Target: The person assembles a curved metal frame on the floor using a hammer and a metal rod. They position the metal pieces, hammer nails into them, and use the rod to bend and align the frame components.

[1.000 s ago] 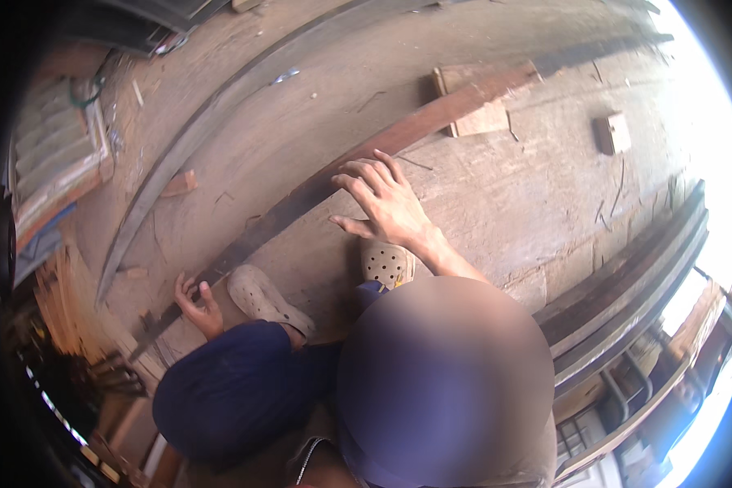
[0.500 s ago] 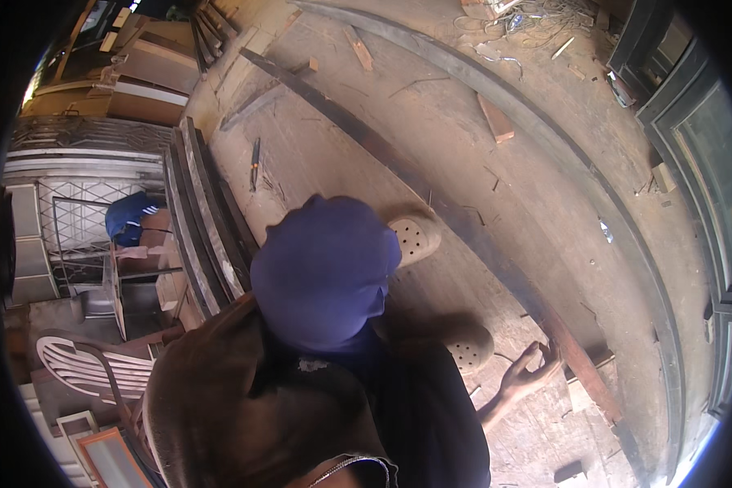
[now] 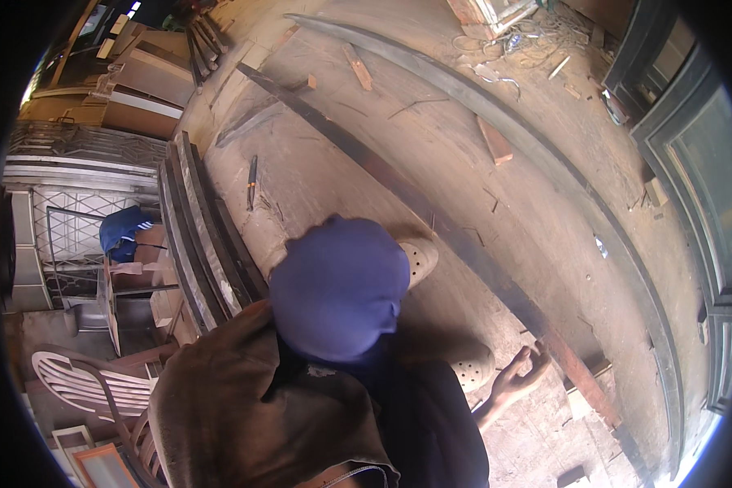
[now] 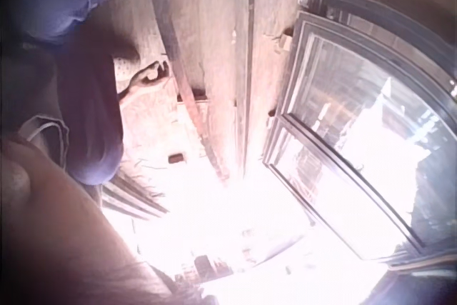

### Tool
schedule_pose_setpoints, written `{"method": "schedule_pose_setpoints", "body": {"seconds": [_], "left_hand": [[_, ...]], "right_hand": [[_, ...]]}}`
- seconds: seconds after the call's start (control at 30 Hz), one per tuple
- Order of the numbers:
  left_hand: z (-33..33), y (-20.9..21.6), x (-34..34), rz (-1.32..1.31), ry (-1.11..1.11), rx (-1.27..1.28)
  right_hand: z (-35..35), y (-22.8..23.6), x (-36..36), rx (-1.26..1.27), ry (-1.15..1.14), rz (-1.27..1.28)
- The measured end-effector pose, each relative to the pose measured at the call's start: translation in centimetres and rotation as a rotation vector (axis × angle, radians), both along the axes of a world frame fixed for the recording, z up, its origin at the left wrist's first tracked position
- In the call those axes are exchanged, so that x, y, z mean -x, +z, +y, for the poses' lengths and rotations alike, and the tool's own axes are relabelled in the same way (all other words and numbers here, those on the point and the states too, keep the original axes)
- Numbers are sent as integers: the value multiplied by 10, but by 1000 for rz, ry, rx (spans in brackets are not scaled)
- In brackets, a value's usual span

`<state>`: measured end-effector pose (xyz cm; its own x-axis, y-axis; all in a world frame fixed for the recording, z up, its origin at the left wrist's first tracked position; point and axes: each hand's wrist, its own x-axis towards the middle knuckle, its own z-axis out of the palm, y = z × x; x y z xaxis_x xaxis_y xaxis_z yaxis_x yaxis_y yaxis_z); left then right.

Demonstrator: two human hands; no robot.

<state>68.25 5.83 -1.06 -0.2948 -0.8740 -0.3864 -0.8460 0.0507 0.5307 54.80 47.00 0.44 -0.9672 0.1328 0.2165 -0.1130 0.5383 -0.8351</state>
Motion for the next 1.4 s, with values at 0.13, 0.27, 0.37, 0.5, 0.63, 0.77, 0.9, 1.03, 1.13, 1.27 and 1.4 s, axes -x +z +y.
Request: {"method": "schedule_pose_setpoints", "body": {"seconds": [0.13,0.27,0.37,0.5,0.63,0.77,0.9,1.03,1.13,1.27,1.4], "left_hand": [[-38,29,17,137,-54,-49],[-65,98,63,440,-128,-286],[-63,167,131,680,-233,-695],[10,224,228,1041,-334,-1291],[77,228,279,1047,-334,-1789],[147,200,278,825,-485,-1808],[188,115,273,473,-1805,-578],[154,25,274,261,-2111,244],[150,18,278,-44,-2053,43],[152,29,283,-131,-2083,-62],[158,25,284,-121,-2074,-84]], "right_hand": [[-29,17,-24,296,-43,-243],[-63,29,-18,415,81,-307],[-86,51,14,383,286,-283],[-113,110,64,3,594,-183],[-116,115,65,-144,379,-9],[-55,103,29,-74,228,-247],[-1,94,-50,257,-213,-565],[48,84,-78,348,-844,-478],[108,111,-86,211,-953,-560],[149,151,-72,105,-1046,-367],[180,121,-57,-64,-1191,-113]]}}
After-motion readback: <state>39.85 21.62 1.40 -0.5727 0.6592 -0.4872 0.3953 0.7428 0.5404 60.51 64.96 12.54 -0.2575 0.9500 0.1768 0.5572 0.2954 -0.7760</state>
